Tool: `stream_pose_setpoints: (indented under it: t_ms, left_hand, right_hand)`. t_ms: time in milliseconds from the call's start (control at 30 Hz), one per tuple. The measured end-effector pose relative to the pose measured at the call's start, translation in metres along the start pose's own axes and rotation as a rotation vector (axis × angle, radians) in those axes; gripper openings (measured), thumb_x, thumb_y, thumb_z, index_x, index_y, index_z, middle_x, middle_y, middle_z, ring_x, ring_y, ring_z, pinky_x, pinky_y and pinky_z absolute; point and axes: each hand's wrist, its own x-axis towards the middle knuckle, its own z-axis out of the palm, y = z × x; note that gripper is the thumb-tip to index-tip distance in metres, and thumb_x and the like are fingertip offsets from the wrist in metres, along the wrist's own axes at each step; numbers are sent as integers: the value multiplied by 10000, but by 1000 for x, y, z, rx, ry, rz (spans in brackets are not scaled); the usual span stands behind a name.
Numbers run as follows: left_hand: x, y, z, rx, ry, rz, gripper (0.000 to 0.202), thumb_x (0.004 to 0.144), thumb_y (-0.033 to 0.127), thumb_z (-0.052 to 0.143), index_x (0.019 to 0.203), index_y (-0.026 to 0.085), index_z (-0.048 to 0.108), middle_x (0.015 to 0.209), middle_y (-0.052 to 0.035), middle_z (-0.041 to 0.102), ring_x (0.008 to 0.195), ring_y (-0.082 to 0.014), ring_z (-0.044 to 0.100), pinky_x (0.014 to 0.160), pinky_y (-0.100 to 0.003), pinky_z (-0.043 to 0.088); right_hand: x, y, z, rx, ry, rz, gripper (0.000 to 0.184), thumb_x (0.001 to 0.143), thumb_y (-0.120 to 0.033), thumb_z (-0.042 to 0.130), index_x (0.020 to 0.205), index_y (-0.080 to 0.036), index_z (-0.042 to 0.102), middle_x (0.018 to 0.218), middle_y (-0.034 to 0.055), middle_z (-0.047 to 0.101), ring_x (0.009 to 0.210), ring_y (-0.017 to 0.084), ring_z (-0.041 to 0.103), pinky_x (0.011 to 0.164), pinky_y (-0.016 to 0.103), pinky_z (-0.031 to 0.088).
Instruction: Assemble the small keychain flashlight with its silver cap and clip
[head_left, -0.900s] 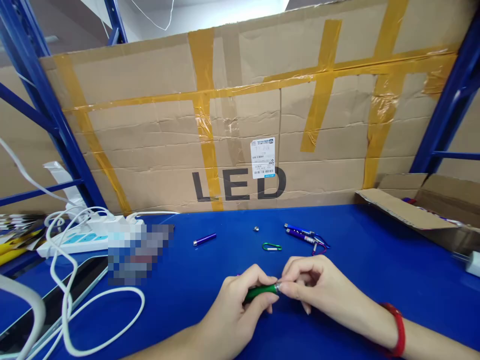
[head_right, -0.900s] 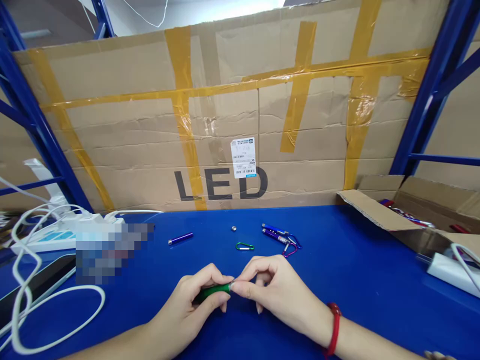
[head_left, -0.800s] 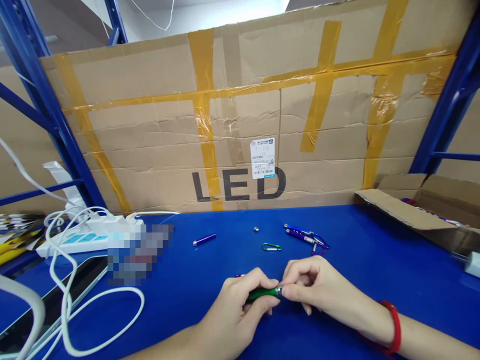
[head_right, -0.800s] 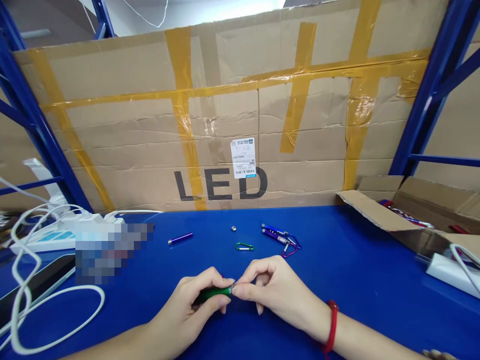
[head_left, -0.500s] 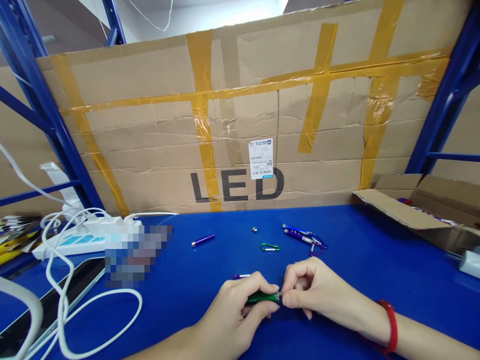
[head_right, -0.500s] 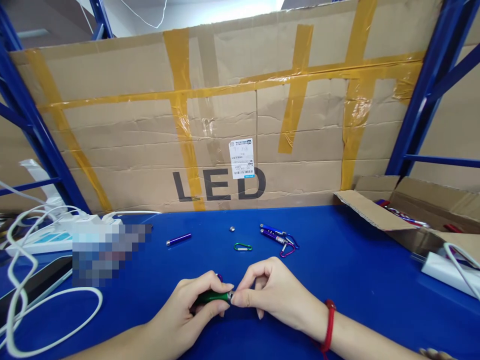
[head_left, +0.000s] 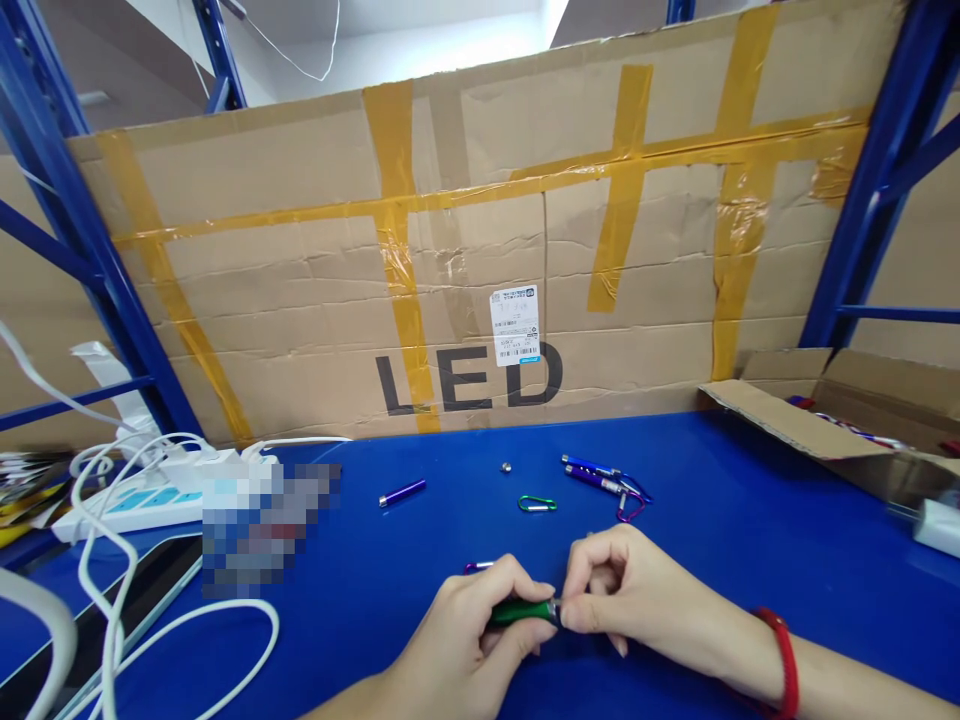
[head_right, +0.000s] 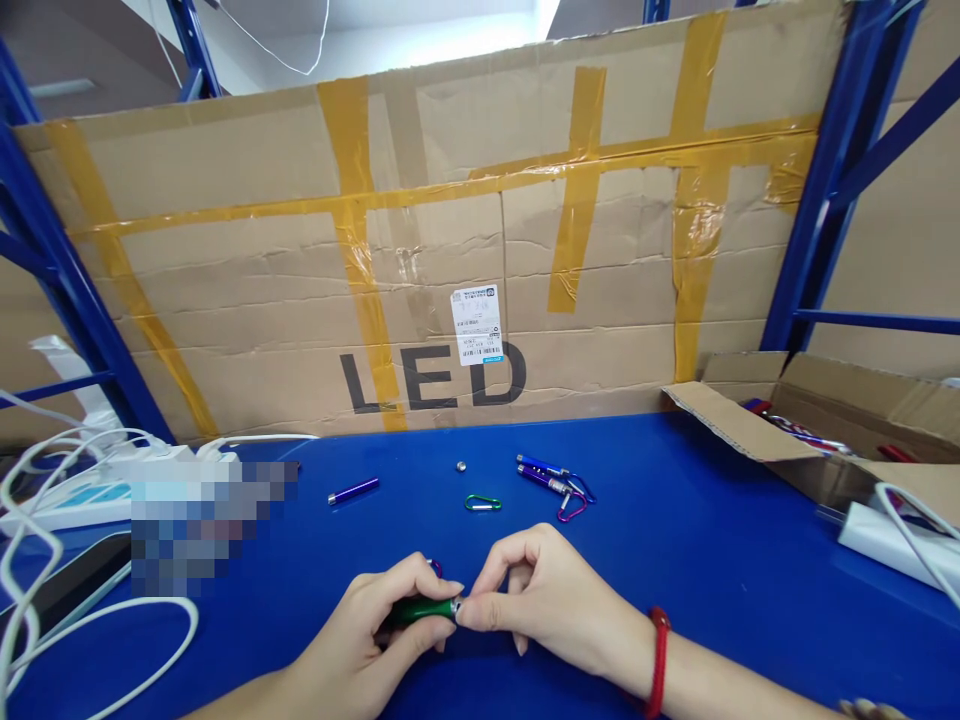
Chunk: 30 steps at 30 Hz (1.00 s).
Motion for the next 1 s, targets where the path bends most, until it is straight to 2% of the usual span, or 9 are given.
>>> stream_pose_setpoints:
  t_ms: [400, 467, 633, 700, 833, 1000]
  left_hand:
    - [-1, 0, -1, 22, 0, 13, 88, 826, 242, 488, 784, 166, 477, 691, -32, 604, 595, -114, 592, 500, -151, 419]
    - [-1, 0, -1, 55, 11, 82, 68, 829, 219, 490, 782, 171, 484, 671, -21, 604, 588, -110, 585, 522, -156, 423]
    - [-3, -4, 1, 173, 56, 409, 121, 839, 155, 470, 722, 178, 490, 650, -16, 596, 601, -114, 561, 589, -183, 423]
    - [-4, -4, 1, 185, 38, 460, 124, 846, 148, 463, 730, 180, 489, 657, -18, 597, 604, -114, 556, 580, -180, 418]
    - [-5, -3, -1, 169, -2, 409, 93, 850, 129, 461, 784, 186, 494, 715, -15, 617, 641, -108, 568, 609, -174, 424]
    - [-6, -4, -1, 203, -39, 394, 91, 854, 134, 468, 790, 192, 495, 737, -9, 626, 667, -114, 569, 630, -187, 428]
  right_hand:
    - [0, -4, 0, 21, -10, 20, 324, 460, -347, 811, 541, -110, 604, 342, -74, 450, 311, 19, 373, 333, 129, 239]
    - [-1, -4, 1, 35, -36, 24, 310, 454, -321, 815, 533, -104, 608, 360, -62, 482, 320, 18, 386, 338, 123, 268]
    - [-5, -1, 4, 73, -123, 31, 274, 443, -264, 818, 511, -100, 610, 442, -27, 567, 348, 25, 441, 351, 117, 344]
    - [-7, -1, 4, 70, -145, 28, 266, 469, -276, 808, 535, -100, 620, 473, -20, 583, 349, 28, 457, 345, 115, 355]
    - [-10, -2, 4, 30, -191, 35, 275, 568, -334, 757, 566, -96, 620, 519, -22, 561, 347, 30, 481, 308, 99, 321]
    - [-15, -2, 3, -49, -247, -24, 236, 674, -319, 685, 634, -88, 664, 603, -11, 547, 383, 14, 498, 339, 80, 364]
